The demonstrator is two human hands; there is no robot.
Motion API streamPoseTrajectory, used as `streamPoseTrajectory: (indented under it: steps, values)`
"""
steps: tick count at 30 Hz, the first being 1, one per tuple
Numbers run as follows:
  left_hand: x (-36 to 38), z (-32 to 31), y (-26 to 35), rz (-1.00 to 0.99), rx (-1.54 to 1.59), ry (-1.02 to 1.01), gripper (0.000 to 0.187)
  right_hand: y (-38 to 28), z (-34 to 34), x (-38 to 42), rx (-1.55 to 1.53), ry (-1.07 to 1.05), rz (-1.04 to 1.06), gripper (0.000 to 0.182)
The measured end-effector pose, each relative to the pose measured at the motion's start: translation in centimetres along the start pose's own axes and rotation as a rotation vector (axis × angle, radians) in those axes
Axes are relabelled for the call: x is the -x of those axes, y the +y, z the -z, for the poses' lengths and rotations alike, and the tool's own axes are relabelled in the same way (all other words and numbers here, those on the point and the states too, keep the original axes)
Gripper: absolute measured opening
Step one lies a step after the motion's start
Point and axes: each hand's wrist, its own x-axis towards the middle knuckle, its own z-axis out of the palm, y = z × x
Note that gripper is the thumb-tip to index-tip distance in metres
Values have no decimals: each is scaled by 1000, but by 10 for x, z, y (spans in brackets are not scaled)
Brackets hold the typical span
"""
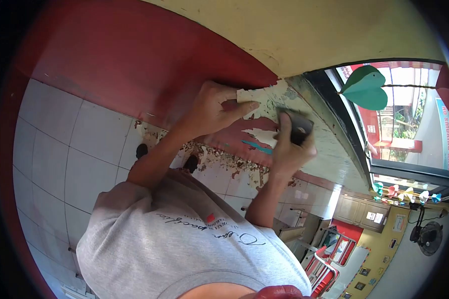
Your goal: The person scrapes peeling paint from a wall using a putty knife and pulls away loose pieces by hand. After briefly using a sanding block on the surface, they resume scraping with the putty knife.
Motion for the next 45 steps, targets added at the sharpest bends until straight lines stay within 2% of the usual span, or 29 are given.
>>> streamPoseTrajectory:
  steps: [4, 5, 7, 9, 11, 12, 15, 19, 21, 22, 25, 27, 29, 31, 33, 34, 35, 37, 39, 41, 42, 45]
  values:
    - [-2, -9, -2, -48, 7, 87, 15, 3, -10, 2, 2, 18, 136, 17]
    - [-2, -8, 0, -38, 12, 71, 15, 4, -5, 3, -1, 16, 131, 17]
    - [-2, -3, 0, -35, 4, 64, 15, 5, 3, 2, 14, 5, -39, 18]
    - [-3, -3, -3, -76, 33, 57, 16, 0, -2, -3, -29, -11, -33, 18]
    - [0, -9, 2, -23, 54, 77, 18, -6, -3, -5, 111, -35, 214, 17]
    - [-2, -11, 5, 16, 61, 106, 19, -7, -5, -5, 14, -41, 153, 15]
    - [-2, -12, 10, 91, 61, 108, 21, 4, 0, -2, -8, -24, 54, 16]
    - [-1, -12, 4, 13, -20, 86, 21, -5, -4, -4, -42, -49, 22, 17]
    - [-3, -13, 7, 35, 61, 114, 19, -2, -3, -8, 119, -43, 136, 18]
    - [-3, -13, 6, 38, 59, 113, 19, -2, -6, -7, -4, -55, 132, 19]
    - [-2, -8, 2, 12, 7, 90, 18, 2, 5, -5, 8, -39, -12, 20]
    - [-2, -9, 2, -12, 107, 90, 17, 1, 0, -8, -29, -48, 1, 19]
    - [1, -10, 6, 24, 110, 67, 17, -9, -7, -8, 45, -31, 214, 15]
    - [-4, -10, 5, 41, 87, 60, 17, -6, -6, -7, 34, -37, 146, 12]
    - [0, -9, 3, 94, 138, 54, 17, -9, 0, -3, -37, -37, -33, 12]
    - [-1, -6, 3, 90, 131, 63, 17, -3, 3, -5, -46, -20, -32, 13]
    - [-3, -5, 2, 39, 126, 63, 18, -3, -3, -7, -51, -29, -19, 13]
    - [-1, -8, 1, 2, 135, 53, 18, -17, -17, -5, -19, 15, 240, 14]
    - [-1, -9, -1, 39, 166, 52, 18, -18, -17, -5, -69, -13, 194, 15]
    - [-2, -8, 1, 24, 140, 61, 19, -13, -14, -6, 11, 6, 235, 17]
    - [-1, -6, 2, 16, 126, 70, 19, -4, -7, -3, -55, -16, 102, 20]
    - [-3, 2, 1, -34, 74, 24, 18, 3, 4, -7, -7, -18, 1, 21]
